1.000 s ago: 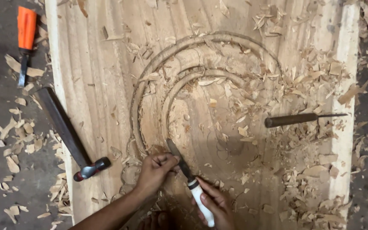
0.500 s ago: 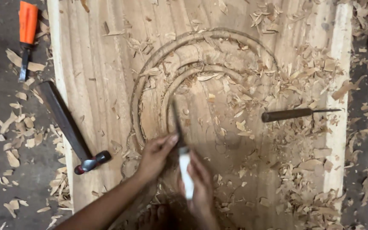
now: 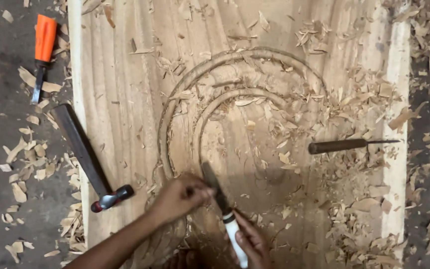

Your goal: The person carves a circular design into a wooden board using a chisel and a hammer. They then use a different chisel by hand to refine the details of the pattern.

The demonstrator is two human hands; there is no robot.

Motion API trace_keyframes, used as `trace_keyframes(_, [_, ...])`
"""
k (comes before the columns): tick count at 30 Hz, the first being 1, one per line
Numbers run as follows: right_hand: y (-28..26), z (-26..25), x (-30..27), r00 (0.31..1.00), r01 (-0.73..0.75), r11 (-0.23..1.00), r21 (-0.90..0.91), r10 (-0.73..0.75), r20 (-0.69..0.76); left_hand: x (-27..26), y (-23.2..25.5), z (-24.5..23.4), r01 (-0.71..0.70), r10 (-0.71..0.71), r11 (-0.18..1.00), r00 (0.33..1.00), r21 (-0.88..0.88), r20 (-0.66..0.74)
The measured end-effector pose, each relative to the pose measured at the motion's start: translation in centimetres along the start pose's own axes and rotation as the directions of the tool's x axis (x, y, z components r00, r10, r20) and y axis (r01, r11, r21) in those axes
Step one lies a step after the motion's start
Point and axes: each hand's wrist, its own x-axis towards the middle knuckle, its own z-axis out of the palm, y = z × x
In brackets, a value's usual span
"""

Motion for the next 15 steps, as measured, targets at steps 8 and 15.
trace_keyframes(8, [-3.7, 1.8, 0.4, 0.992, -0.12, 0.993, 0.007, 0.119, 0.049, 1.1, -1.3, 1.6, 0.347, -0.295, 0.874, 0.935, -0.34, 0.195])
trace_keyframes(15, [-4.5, -0.6, 0.7, 0.936, -0.336, 0.942, -0.008, 0.334, 0.114, 2.5, -5.2, 2.6, 0.225, -0.161, 0.877, 0.97, -0.424, 0.182])
